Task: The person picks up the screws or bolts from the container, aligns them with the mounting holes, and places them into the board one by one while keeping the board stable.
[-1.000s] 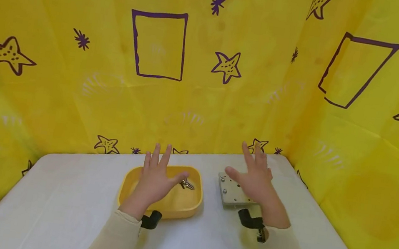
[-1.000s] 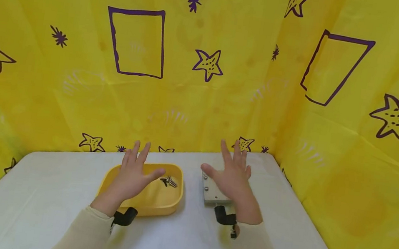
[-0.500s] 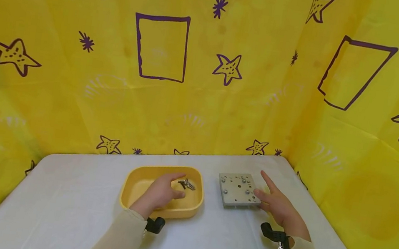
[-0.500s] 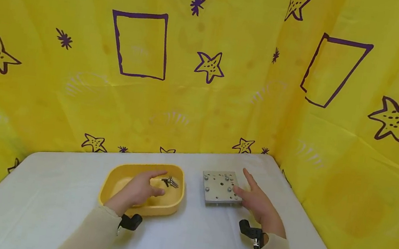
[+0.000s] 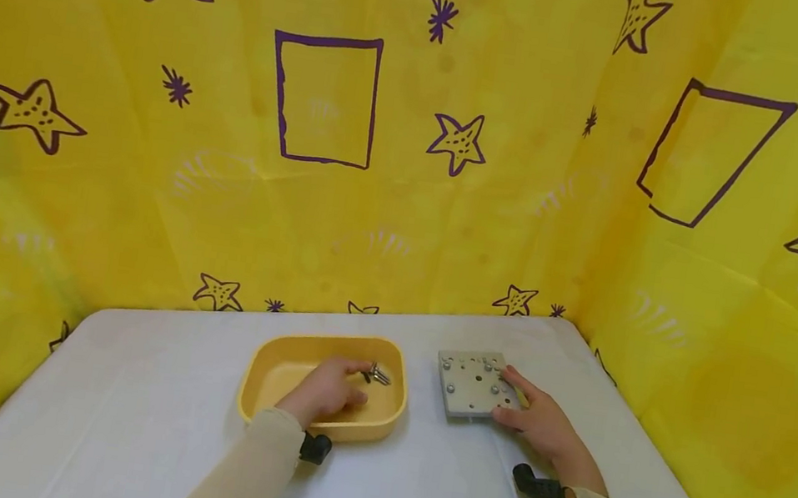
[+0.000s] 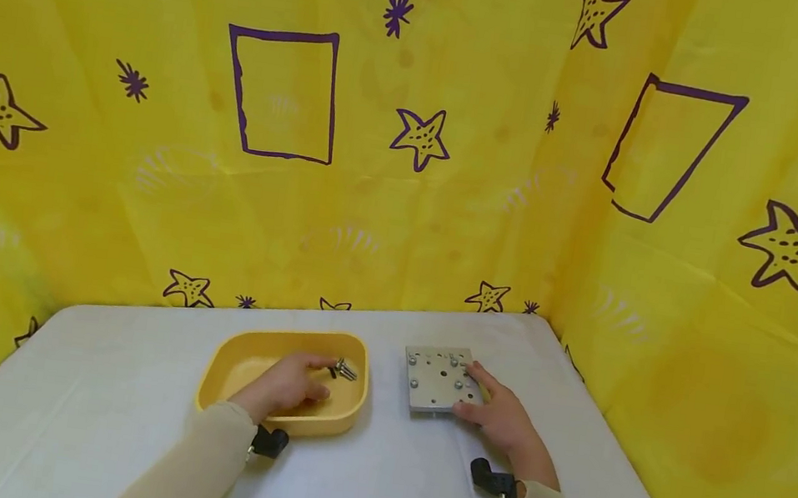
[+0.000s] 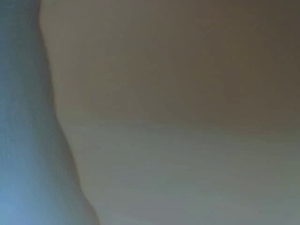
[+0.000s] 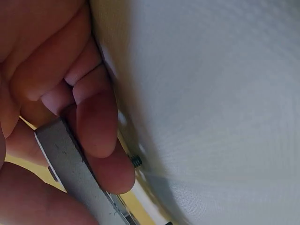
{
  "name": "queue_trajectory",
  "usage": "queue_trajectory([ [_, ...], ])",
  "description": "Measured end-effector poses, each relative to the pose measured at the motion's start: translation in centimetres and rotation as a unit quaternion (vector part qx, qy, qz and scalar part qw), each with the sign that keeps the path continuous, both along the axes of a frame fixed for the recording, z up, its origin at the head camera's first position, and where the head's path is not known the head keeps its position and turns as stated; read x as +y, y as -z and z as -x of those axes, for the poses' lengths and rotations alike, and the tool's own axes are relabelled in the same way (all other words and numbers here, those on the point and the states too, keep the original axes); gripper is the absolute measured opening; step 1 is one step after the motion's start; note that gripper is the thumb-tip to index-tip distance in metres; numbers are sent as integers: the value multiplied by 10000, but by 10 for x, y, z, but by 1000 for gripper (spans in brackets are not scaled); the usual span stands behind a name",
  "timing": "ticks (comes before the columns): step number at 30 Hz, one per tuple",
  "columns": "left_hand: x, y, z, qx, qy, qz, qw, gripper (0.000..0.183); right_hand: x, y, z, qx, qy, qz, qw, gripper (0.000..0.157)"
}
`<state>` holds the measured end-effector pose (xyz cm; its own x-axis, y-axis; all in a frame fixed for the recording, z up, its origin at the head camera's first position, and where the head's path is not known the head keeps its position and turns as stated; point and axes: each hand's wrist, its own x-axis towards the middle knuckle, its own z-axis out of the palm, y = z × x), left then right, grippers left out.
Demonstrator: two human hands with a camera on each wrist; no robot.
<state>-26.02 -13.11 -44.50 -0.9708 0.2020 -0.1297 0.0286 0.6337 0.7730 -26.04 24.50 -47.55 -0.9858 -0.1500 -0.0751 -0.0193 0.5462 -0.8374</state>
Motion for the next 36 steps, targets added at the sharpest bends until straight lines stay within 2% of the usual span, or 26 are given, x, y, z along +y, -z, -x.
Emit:
queue_trajectory([
  [3,3,4,0,227,12,159,9996,51,3,0,-1,62,27,-178,9998,88],
  [7,7,5,1,479,13,433,9979,51,5,-4,-2,75,57,-164,9998,89],
  [16,7,0,3,688,223,867,9936,54,1,-7,-1,79,106,-82,9999,88],
  [22,7,2,3,814,356,977,9912,48,0,-3,-1,12,109,22,9999,88],
  [28,6,10,5,1162,584,1543,9794,40,-2,1,-1,-19,70,101,9999,89],
  [31,7,10,5,1404,708,1766,9716,34,-3,2,0,0,56,64,10000,89],
  [36,8,7,4,1523,651,2082,9640,18,-4,3,2,-14,66,31,10000,89],
])
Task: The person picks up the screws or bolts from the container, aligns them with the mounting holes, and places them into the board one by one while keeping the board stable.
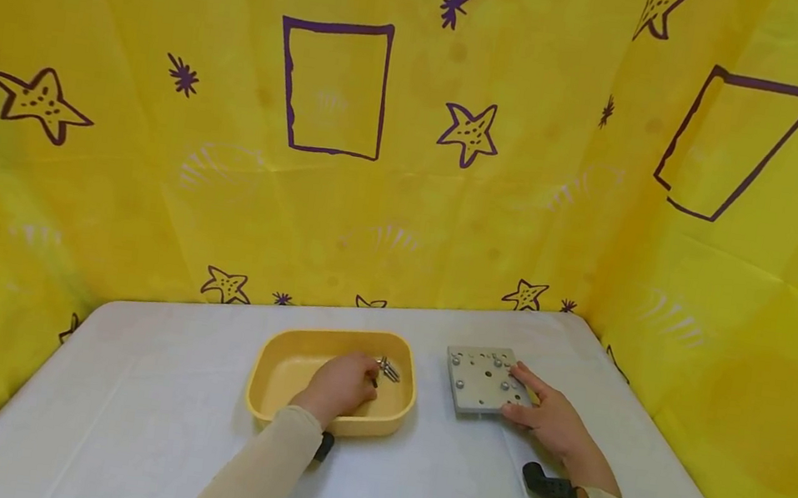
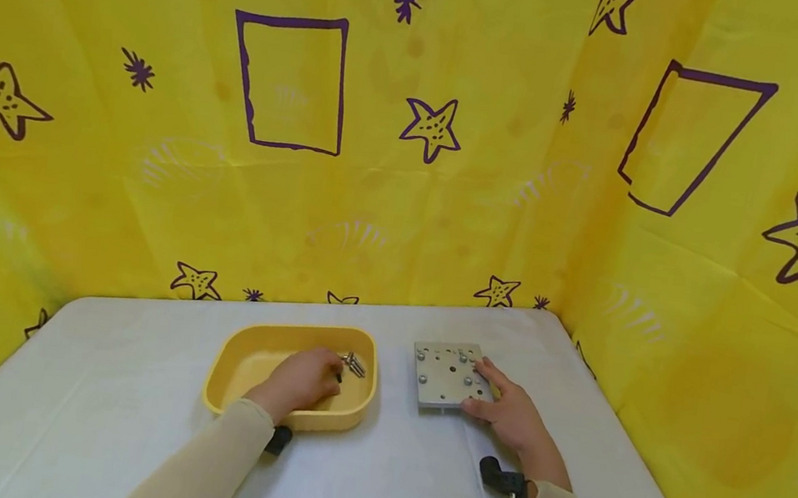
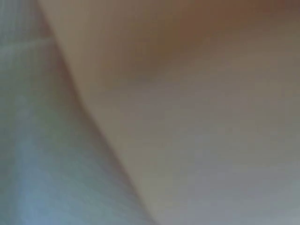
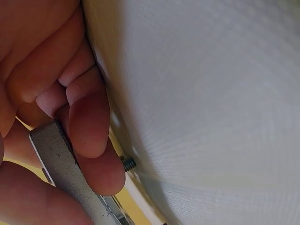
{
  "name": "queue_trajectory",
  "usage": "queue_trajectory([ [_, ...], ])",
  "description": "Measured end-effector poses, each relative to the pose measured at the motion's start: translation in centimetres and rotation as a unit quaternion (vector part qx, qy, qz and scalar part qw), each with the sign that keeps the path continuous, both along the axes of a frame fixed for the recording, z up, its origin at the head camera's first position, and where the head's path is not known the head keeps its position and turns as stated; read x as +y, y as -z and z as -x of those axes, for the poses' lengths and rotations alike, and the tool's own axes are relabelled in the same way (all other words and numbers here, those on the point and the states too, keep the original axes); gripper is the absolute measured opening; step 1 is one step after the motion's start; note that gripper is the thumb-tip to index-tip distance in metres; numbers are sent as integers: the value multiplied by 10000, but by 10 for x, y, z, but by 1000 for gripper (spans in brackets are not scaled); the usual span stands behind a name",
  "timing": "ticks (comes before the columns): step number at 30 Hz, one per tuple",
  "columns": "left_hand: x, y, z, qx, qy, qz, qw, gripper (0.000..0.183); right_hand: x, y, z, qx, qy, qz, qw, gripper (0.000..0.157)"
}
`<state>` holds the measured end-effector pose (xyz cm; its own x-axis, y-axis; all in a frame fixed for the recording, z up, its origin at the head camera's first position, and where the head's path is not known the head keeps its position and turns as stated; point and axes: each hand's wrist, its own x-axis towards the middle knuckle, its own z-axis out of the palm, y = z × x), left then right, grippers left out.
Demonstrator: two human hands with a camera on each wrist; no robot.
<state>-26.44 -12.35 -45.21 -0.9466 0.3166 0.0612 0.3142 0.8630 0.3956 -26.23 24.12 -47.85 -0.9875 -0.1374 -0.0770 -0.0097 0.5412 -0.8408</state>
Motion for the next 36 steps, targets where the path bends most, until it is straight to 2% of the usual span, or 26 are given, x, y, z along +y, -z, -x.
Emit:
queue_trajectory([
  [3,2,-2,1,27,-94,147,9998,10,1,-1,0,9,4,-6,10000,88],
  [10,3,-2,0,-2,-110,268,9996,15,2,-2,0,65,-117,-5,9999,88],
  [18,2,1,-1,-30,-72,382,9992,11,-7,-1,-1,61,-258,-5,9996,85],
  [20,2,1,-1,-5,-83,360,9993,6,-8,-2,-2,79,-273,-12,9996,85],
  [22,1,0,-2,-31,-127,264,9996,11,-9,-2,-2,96,-252,5,9996,85],
  [25,0,-1,-4,-75,-286,-121,9995,26,-9,-1,-2,137,-265,16,9996,85],
  [28,-2,-3,-6,-82,-466,-799,9957,27,-8,0,-1,144,-274,-3,9995,86],
  [31,-3,-6,-8,-15,-616,-1417,9880,23,-6,2,-1,158,-285,-59,9995,87],
  [36,-2,-19,-12,-172,-924,-2162,9718,24,-2,3,2,275,-315,-86,9991,88],
])
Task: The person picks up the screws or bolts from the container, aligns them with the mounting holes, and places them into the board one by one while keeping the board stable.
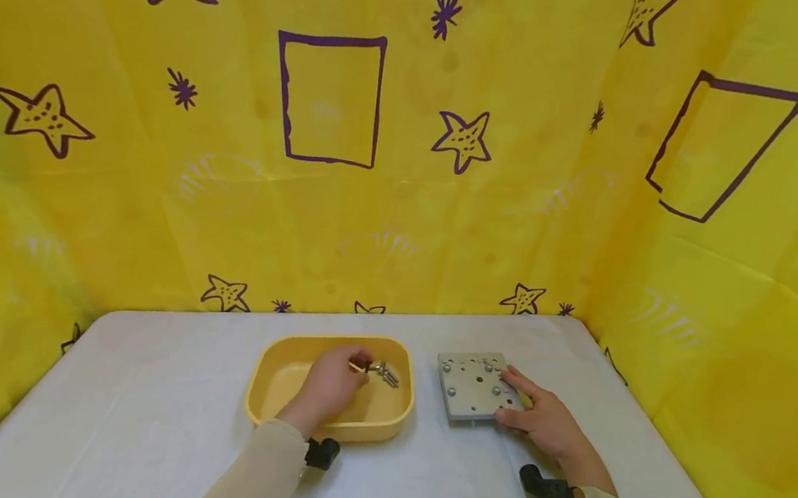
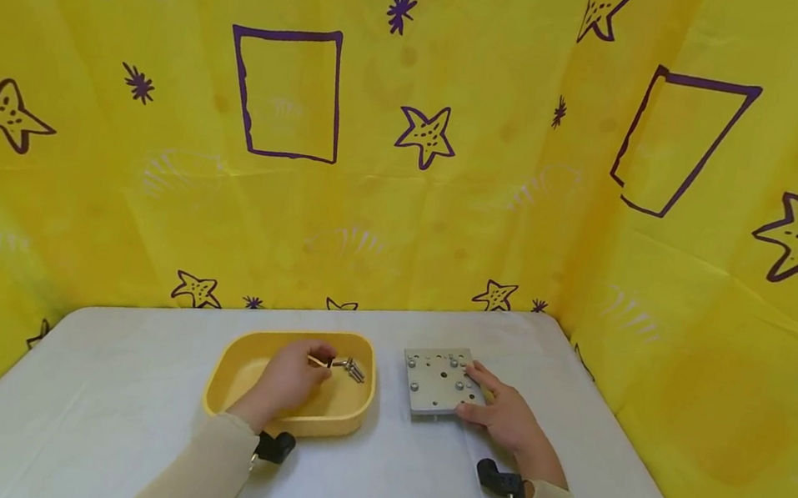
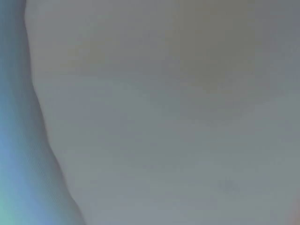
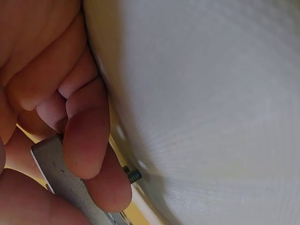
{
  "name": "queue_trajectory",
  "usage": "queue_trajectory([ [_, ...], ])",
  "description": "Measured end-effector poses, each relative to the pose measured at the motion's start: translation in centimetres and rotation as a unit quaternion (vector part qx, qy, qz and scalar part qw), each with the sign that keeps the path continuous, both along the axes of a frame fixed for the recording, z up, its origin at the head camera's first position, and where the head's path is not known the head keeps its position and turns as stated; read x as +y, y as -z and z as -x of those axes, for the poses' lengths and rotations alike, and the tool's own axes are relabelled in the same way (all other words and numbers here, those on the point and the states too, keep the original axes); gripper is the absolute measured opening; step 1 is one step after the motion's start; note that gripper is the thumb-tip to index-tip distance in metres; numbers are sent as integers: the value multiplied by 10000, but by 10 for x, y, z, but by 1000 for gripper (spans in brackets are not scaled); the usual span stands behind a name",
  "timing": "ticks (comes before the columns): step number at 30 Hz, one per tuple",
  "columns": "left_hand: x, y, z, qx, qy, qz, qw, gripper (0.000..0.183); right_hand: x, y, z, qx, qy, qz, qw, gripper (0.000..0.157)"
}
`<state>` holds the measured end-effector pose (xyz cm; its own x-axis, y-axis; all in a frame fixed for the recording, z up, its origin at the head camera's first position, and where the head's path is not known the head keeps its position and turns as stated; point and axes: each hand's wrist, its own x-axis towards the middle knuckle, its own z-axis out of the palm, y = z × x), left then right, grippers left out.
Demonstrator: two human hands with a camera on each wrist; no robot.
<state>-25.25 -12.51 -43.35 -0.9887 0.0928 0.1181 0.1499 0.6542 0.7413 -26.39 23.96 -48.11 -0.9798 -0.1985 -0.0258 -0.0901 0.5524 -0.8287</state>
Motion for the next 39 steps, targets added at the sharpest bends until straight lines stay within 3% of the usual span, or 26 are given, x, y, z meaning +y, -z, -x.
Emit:
queue_trajectory([
  [4,1,-10,-4,-312,-168,-716,9968,24,2,2,2,34,5,35,10000,88],
  [7,3,-15,-6,-654,-159,-1408,9878,27,2,4,2,-10,17,61,10000,88],
  [14,15,-30,-5,-1252,217,-2908,9483,31,1,3,2,-74,23,145,9999,89],
  [18,29,-36,-2,-1349,317,-3365,9314,26,1,2,1,-51,8,151,9999,87],
  [22,45,-38,-1,-1378,502,-3494,9254,22,1,1,1,-42,-6,138,9999,86],
  [24,55,-37,-1,-1413,630,-3424,9267,22,2,1,0,-24,-21,155,9999,85],
  [28,79,-32,-1,-1383,801,-3095,9374,19,2,2,1,-15,-46,221,9997,86],
  [35,116,-19,-2,-1074,726,-2060,9699,16,3,5,3,-98,58,234,9997,88],
  [39,129,-11,0,-626,609,-1307,9876,15,2,4,2,-144,77,291,9994,88],
])
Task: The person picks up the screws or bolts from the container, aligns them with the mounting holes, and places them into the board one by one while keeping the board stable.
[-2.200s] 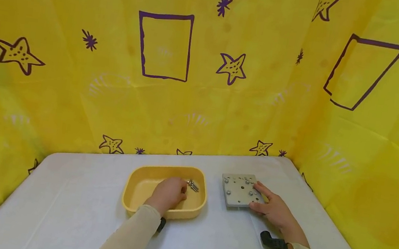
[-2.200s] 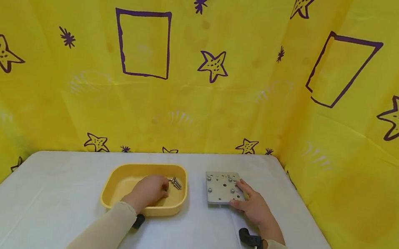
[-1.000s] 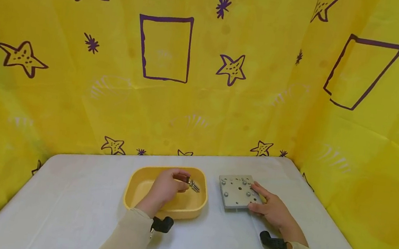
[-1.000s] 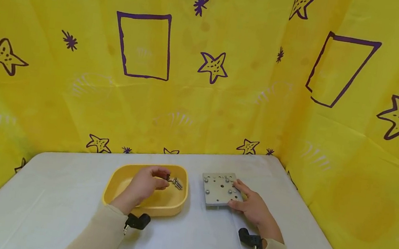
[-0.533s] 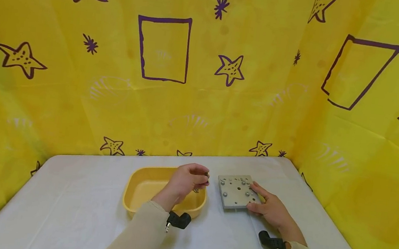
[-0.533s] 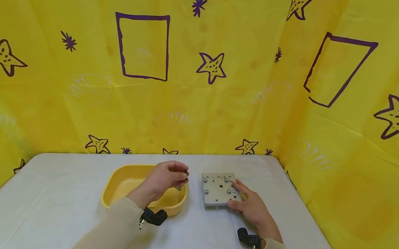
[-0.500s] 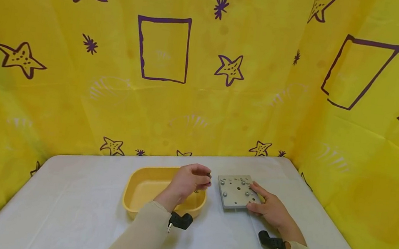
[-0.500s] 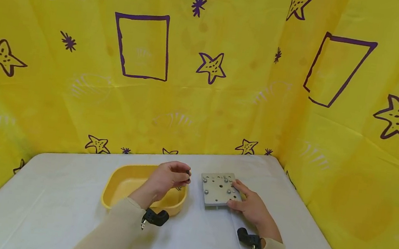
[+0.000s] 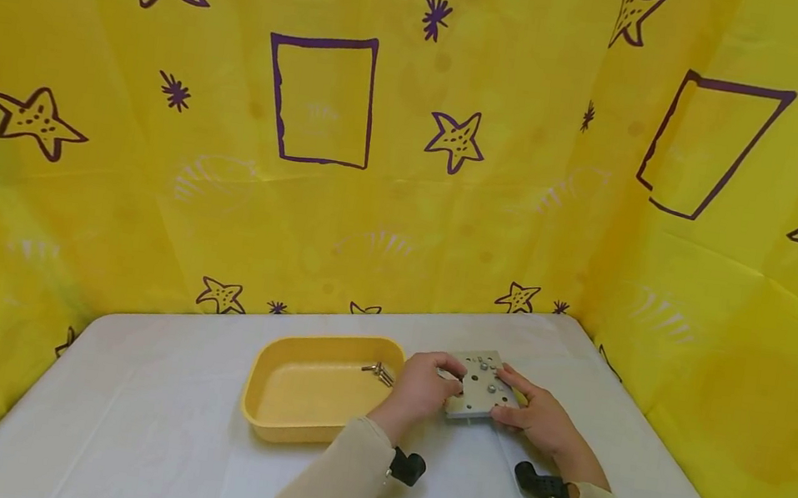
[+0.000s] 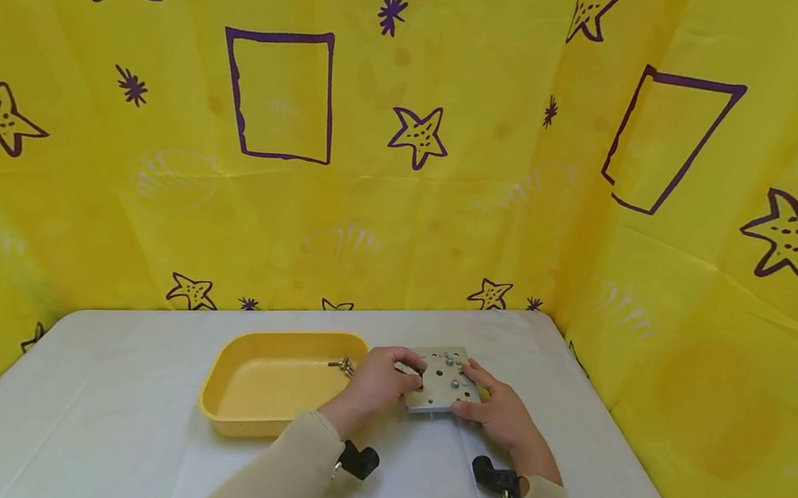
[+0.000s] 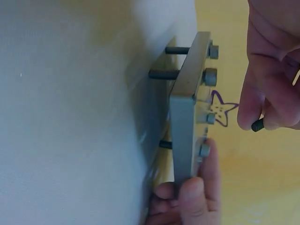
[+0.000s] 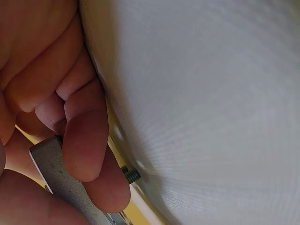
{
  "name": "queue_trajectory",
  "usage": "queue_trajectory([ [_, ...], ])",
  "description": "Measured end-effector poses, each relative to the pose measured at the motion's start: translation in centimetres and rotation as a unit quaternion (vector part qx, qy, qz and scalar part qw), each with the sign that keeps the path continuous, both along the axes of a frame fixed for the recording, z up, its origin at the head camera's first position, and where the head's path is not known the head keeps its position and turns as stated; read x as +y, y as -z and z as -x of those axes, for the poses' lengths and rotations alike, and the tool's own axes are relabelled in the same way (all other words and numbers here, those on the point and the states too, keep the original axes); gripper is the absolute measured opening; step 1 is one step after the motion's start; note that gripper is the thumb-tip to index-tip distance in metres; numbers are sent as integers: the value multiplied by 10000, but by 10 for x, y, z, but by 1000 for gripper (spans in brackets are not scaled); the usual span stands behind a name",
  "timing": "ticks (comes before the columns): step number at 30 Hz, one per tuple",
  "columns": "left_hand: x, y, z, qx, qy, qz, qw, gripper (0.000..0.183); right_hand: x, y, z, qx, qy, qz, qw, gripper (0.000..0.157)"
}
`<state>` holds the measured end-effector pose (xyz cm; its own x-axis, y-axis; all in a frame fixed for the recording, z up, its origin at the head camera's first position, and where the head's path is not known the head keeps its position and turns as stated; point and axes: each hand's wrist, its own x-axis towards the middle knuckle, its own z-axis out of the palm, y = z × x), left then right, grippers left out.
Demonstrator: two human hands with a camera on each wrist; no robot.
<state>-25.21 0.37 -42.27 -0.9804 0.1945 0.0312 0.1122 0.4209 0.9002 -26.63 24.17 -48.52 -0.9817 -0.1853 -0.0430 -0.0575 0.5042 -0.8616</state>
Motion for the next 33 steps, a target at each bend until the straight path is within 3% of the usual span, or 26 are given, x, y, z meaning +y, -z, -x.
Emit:
queue_trajectory([
  [4,10,8,1,519,-66,486,9974,15,0,-1,-2,3,33,90,10000,87],
  [13,20,22,2,979,-41,1015,9900,16,-1,-2,-3,56,33,216,9997,86],
  [33,19,32,0,1539,355,1394,9776,14,0,0,-1,-38,42,262,9996,88],
])
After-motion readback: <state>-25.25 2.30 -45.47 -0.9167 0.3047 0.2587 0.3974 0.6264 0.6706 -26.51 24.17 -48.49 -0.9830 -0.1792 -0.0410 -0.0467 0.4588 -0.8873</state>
